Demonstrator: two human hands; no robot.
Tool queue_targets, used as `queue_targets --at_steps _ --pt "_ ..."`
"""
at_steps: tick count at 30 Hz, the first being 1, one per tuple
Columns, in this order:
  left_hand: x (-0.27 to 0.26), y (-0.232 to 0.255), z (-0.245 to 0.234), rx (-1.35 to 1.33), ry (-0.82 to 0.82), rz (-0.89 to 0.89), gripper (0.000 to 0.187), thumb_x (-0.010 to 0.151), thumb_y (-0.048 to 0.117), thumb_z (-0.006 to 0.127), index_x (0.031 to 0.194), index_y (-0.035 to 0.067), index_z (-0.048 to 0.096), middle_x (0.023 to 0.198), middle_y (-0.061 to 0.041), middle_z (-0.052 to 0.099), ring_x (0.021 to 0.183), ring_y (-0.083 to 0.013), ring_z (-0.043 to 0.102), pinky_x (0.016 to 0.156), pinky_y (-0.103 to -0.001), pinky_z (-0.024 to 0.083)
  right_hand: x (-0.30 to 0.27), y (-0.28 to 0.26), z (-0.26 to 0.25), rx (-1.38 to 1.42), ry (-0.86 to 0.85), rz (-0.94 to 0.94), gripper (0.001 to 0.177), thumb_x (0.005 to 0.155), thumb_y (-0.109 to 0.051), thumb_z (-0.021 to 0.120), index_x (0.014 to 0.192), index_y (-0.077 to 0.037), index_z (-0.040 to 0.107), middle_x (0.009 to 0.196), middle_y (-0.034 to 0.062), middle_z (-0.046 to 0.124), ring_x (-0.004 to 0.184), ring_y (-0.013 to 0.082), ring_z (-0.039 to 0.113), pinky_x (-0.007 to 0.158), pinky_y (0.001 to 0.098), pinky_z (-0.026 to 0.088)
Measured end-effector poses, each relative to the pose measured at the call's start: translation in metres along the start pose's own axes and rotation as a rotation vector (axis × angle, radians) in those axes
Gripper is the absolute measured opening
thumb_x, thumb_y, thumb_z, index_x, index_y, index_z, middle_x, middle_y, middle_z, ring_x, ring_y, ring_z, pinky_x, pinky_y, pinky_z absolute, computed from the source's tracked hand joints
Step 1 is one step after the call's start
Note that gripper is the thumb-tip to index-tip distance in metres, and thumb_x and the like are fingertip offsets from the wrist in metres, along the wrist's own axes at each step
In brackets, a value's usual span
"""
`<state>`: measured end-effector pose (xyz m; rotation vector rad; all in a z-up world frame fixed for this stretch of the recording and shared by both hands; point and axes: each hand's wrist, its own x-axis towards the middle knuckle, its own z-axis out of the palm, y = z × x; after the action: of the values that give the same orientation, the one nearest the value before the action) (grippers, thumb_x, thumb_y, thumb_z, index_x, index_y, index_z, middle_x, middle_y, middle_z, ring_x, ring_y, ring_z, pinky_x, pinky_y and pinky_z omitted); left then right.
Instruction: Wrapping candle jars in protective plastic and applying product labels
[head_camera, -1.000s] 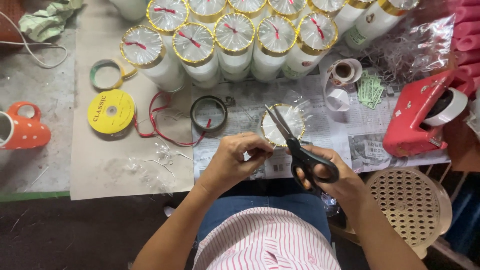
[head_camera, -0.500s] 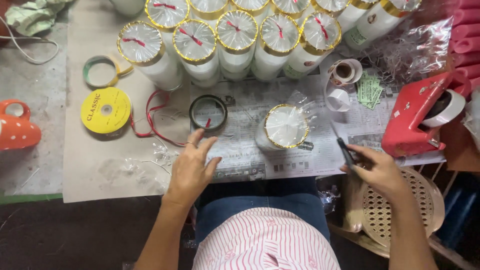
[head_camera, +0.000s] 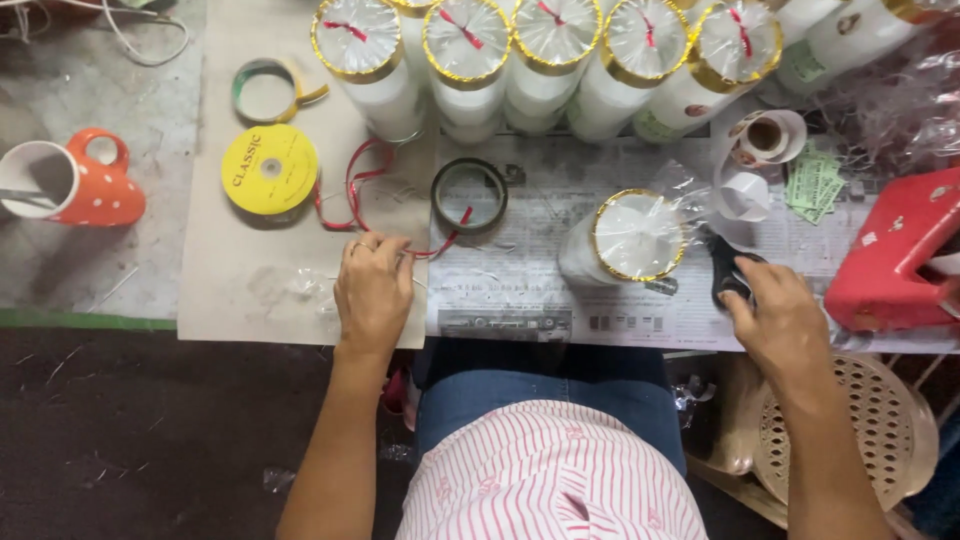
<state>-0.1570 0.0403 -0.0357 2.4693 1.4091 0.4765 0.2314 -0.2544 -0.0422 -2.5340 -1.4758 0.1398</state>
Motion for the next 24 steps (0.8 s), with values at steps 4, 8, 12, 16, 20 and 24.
queue_targets --at_steps 4,8,12,16,20,24 --pt "0.009 -0.001 0.038 -0.05 -0.044 0.001 0.011 0.089 0.017 0.069 0.096 0.015 0.076 0.104 -0.01 0.064 0.085 -0.0348 0.065 0.066 -0.051 0.054 -0.027 -0.063 -0.027 0.047 -0.035 0.005 0.048 0.094 -0.014 0.07 0.139 -0.001 0.063 0.135 0.0231 0.067 0.121 0.0323 0.065 0.107 0.0403 0.055" --pt "0.016 0.016 0.027 -0.024 -0.101 -0.021 0.004 0.09 0.013 0.071 0.093 0.013 0.072 0.108 -0.009 0.056 0.088 -0.0354 0.062 0.064 -0.054 0.055 -0.044 -0.13 -0.019 0.432 -0.004 -0.135 0.037 0.09 -0.018 0.072 0.125 -0.006 0.07 0.12 0.0157 0.072 0.104 0.0252 0.071 0.098 0.0343 0.057" --pt "0.016 0.038 -0.034 -0.207 -0.037 0.077 0.005 0.086 0.016 0.077 0.085 0.02 0.074 0.106 -0.001 0.062 0.092 -0.0333 0.069 0.08 -0.047 0.058 -0.031 -0.196 -0.014 1.01 -0.206 -0.178 0.022 0.089 -0.007 0.068 0.105 -0.013 0.082 0.09 0.0108 0.083 0.089 0.0287 0.08 0.081 0.0406 0.061" --pt "0.007 0.06 -0.07 -0.432 -0.054 0.156 0.007 0.087 0.016 0.078 0.084 0.021 0.074 0.1 0.001 0.064 0.092 -0.0272 0.07 0.083 -0.039 0.056 0.009 -0.246 0.005 1.366 -0.505 -0.048 0.026 0.096 -0.014 0.061 0.112 -0.002 0.077 0.077 0.0152 0.079 0.06 0.0189 0.069 0.056 0.0355 0.058" --pt "-0.008 0.068 -0.069 -0.548 -0.121 0.197 0.007 0.087 0.016 0.079 0.088 0.022 0.075 0.097 0.0 0.067 0.091 -0.0267 0.071 0.082 -0.038 0.056 0.032 -0.263 0.03 1.823 -0.472 0.289 0.036 0.091 -0.011 0.073 0.125 -0.002 0.068 0.087 0.0158 0.071 0.069 0.0244 0.074 0.055 0.0289 0.061" --pt "-0.022 0.091 -0.075 -0.828 -0.264 0.151 0.01 0.088 0.009 0.075 0.094 0.017 0.074 0.086 -0.004 0.072 0.079 -0.0255 0.074 0.074 -0.034 0.058 0.018 -0.24 0.002 1.779 -0.201 0.332 0.015 0.088 -0.002 0.075 0.1 0.008 0.072 0.075 0.0212 0.071 0.06 0.0274 0.072 0.048 0.0327 0.059"
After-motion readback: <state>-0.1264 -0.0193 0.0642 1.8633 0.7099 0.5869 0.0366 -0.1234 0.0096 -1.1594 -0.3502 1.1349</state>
